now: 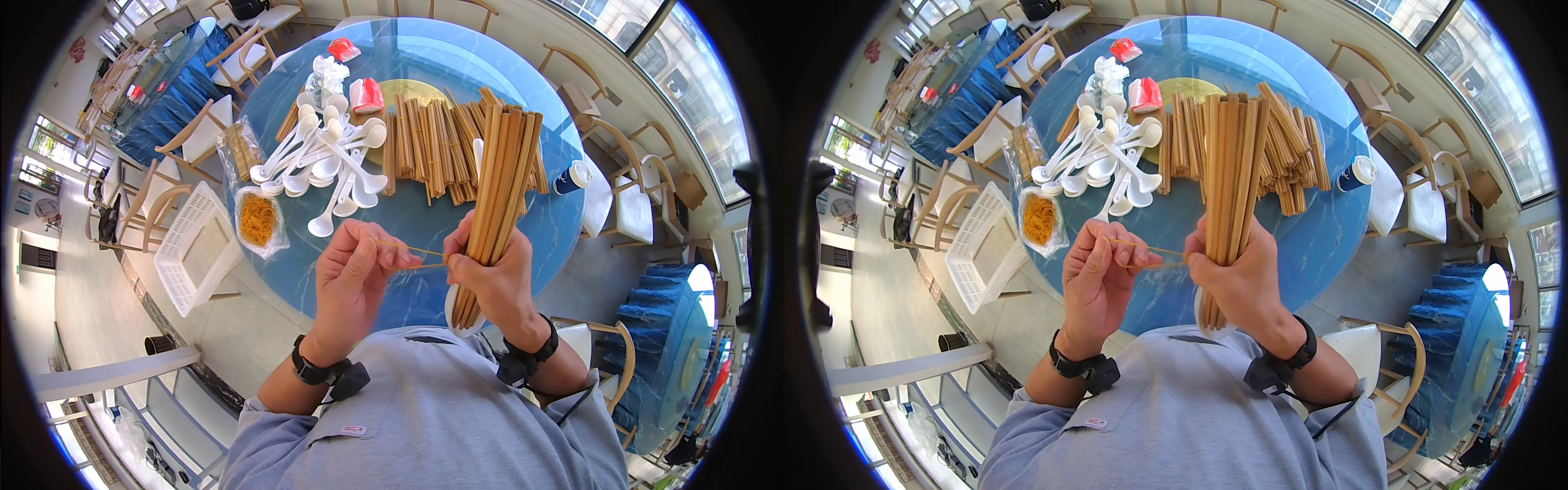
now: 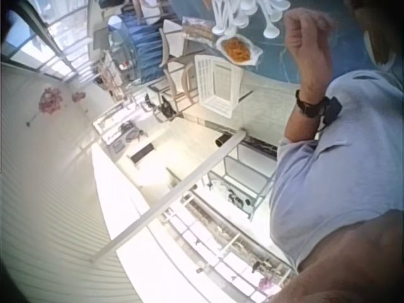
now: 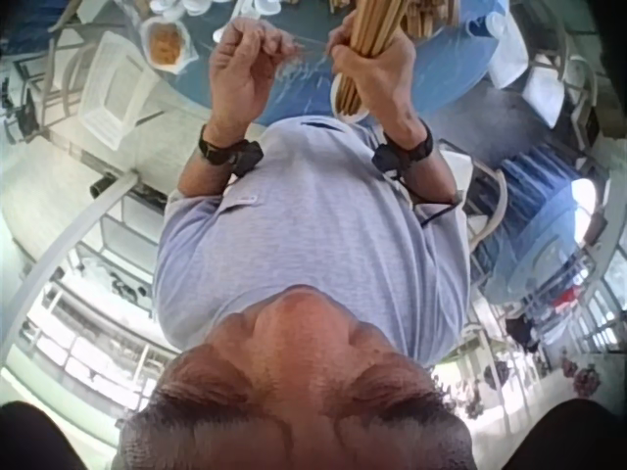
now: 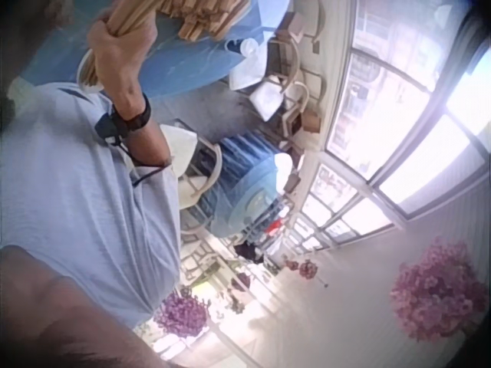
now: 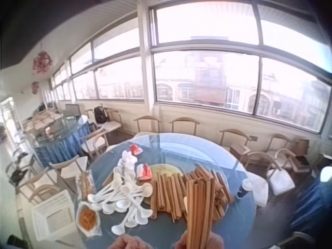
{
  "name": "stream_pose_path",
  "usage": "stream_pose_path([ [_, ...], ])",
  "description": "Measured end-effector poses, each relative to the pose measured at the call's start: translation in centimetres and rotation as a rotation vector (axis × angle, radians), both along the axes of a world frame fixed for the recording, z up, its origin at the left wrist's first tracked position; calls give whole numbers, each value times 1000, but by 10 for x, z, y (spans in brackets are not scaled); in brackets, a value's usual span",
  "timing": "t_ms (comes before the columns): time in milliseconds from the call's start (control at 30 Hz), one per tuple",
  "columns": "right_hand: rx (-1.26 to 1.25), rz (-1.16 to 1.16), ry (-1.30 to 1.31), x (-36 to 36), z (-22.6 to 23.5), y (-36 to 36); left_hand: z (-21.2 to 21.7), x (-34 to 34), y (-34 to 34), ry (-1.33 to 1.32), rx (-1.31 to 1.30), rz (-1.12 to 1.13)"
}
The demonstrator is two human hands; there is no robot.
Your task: The person gathers wooden chopsticks and white plastic spoons on a round table, aligns them into small bundles, and secures each bundle with a rubber band. The person places completed bundles into a white basket on the floor.
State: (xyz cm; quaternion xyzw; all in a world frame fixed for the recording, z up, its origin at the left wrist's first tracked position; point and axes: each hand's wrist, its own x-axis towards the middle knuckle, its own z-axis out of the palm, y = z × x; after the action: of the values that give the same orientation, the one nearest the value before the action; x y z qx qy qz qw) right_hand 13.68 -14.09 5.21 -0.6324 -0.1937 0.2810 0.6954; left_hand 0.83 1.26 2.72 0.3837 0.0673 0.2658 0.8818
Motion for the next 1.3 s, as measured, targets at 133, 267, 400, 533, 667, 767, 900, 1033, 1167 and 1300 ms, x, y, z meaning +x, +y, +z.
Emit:
stream_pose_path([
  [133, -25, 62, 12, -1, -6, -2, 0, -6, 13, -184, -140, -266],
  [267, -58, 196, 23, -6, -14, -5, -6, -15, 14, -18, -97, -436],
  [400, -87, 290, 52, -2, -20, -13, -20, -8, 6, 22, -4, -347],
  [533, -195, 402, -56, 13, -20, -33, -23, -2, 17, 82, 93, -167],
  [667, -180, 547, -43, 18, -23, -47, -13, 7, 19, -15, 102, -183],
  [767, -156, 618, 50, 16, -31, -45, -6, 18, 17, 1, 88, -285],
  [900, -113, 749, 192, 8, -46, -37, -2, 26, 18, -59, 145, -329],
  [1033, -154, 848, 395, 8, -50, -40, 6, 26, 25, -50, 307, -363],
  [1167, -206, 900, 296, 18, -41, -39, 30, 30, 42, 72, 680, -473],
  [1300, -539, 897, -200, 37, -27, -32, 48, 36, 56, 320, 1023, -572],
])
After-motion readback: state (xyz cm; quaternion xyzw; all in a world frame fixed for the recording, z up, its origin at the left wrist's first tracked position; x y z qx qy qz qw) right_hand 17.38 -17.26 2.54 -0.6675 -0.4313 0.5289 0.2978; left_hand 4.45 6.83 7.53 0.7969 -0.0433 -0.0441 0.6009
